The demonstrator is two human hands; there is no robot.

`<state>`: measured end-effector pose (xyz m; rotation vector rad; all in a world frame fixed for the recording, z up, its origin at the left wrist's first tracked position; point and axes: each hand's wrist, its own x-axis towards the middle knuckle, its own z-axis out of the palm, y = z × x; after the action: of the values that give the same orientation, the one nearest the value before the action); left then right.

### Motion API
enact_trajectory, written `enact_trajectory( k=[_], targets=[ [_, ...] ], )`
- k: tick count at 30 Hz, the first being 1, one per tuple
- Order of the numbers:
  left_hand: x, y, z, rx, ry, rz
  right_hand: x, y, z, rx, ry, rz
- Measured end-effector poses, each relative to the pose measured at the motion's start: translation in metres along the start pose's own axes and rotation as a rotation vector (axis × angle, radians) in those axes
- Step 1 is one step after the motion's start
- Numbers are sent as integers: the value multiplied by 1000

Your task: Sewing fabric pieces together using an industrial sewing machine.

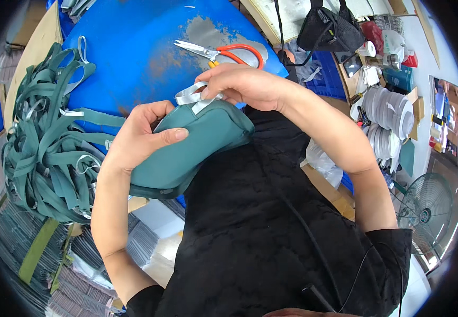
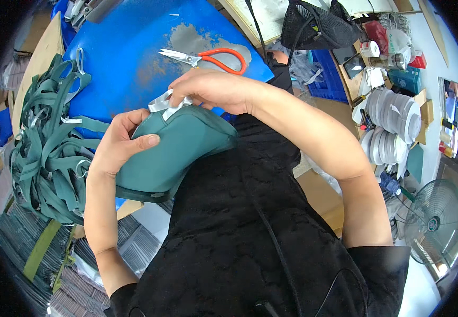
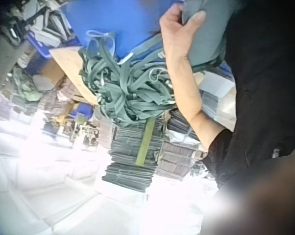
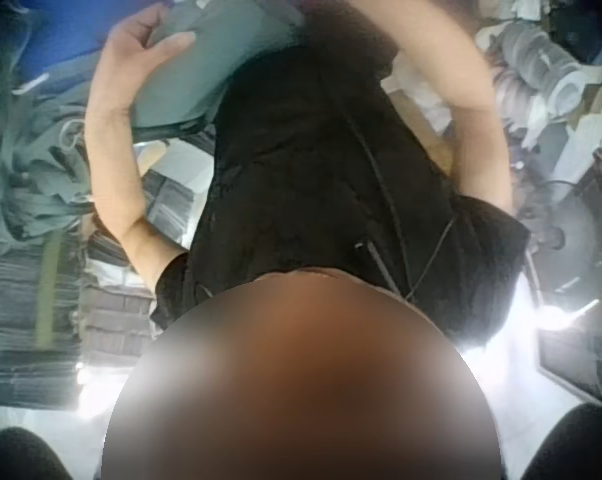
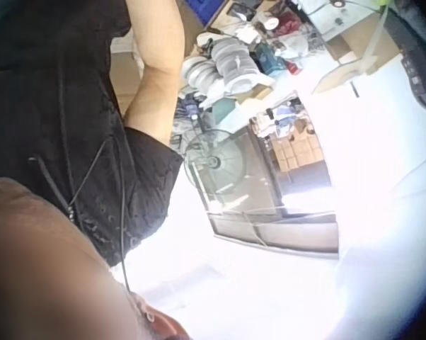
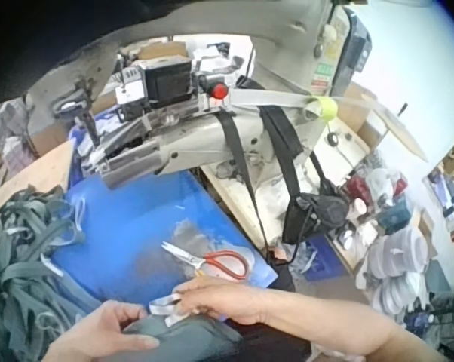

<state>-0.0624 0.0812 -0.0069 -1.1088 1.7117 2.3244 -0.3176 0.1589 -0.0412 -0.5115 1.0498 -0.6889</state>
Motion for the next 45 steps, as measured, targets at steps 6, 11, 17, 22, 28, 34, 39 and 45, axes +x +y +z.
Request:
enact_trajectory(
  k=[6,11,17,22,28,34,39,45],
  targets=[
    [-1,2,8,-202,-23,-57,2,10,19,131,-73,-117],
    [5,23,14,-227,-78,-63,-3,16,38,18,-6,-346],
    [7,10,18,-464,-159,-41,-15,12,49,51,71,-398],
    [6,3,20,-508,-194,-22,-16,15,41,96,-52,-398],
    [6,0,20,-533,-233,11,-15,15,45,140,-37,-382],
    [3,6,19,-489,-193,-11,-17,9,39,265,-73,-222],
    [-4,11,-10,262,-47,289,-17,-8,19,-129,-143,-307],
    [-15,-21,-34,904,469,323,30,10,6,-1001,426,-735]
  ],
)
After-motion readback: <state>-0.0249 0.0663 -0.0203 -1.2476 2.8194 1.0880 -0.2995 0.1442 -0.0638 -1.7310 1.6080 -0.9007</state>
